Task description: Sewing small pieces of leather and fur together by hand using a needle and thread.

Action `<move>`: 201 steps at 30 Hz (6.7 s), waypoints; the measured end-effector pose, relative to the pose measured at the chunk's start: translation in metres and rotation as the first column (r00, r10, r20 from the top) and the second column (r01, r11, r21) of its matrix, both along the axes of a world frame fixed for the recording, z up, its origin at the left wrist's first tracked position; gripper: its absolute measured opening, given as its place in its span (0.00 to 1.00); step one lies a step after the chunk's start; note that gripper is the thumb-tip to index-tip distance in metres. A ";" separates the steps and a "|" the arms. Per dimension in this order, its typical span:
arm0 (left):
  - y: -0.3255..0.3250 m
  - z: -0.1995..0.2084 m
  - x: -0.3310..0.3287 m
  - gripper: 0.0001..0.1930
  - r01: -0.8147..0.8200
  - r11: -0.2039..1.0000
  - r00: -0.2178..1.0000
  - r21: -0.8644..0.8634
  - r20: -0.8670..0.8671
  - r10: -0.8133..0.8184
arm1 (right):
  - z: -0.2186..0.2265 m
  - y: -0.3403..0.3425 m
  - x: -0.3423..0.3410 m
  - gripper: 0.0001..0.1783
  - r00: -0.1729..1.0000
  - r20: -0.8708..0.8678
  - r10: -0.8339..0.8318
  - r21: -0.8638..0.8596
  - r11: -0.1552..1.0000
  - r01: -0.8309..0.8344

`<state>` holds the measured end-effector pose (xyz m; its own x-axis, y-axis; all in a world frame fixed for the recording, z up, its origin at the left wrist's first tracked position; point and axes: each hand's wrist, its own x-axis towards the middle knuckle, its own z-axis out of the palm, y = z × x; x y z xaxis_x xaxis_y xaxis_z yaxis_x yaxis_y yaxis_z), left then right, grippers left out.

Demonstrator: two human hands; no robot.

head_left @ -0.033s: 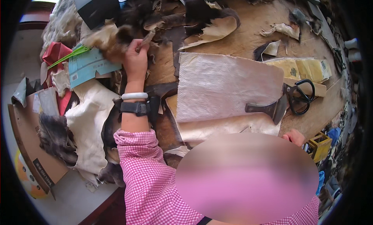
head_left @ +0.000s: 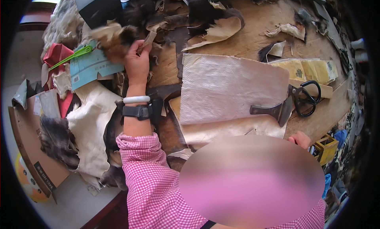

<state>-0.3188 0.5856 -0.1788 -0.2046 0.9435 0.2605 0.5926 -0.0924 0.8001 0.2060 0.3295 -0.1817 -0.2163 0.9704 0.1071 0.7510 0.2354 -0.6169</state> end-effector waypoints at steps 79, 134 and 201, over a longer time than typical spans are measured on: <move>0.026 0.053 0.020 0.12 0.169 0.975 0.640 0.147 0.736 -0.222 | 0.000 0.002 -0.002 0.08 1.000 -0.023 -0.004 0.006 1.000 0.004; -0.304 0.143 0.224 0.20 0.395 0.870 0.778 0.296 -0.611 -0.146 | 0.124 0.042 -0.088 0.11 0.525 -0.750 0.402 -0.217 0.601 -0.769; -0.149 0.090 0.139 0.09 -0.135 0.990 0.424 0.049 0.906 0.013 | 0.084 0.248 -0.155 0.13 0.679 -0.130 0.722 0.346 0.675 -0.652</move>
<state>-0.1800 0.4366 -0.0891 -0.4477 0.8937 -0.0292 -0.4531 -0.1986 0.8691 0.0512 0.5780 -0.0977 -0.7431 0.4828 0.4634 0.1484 0.7941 -0.5894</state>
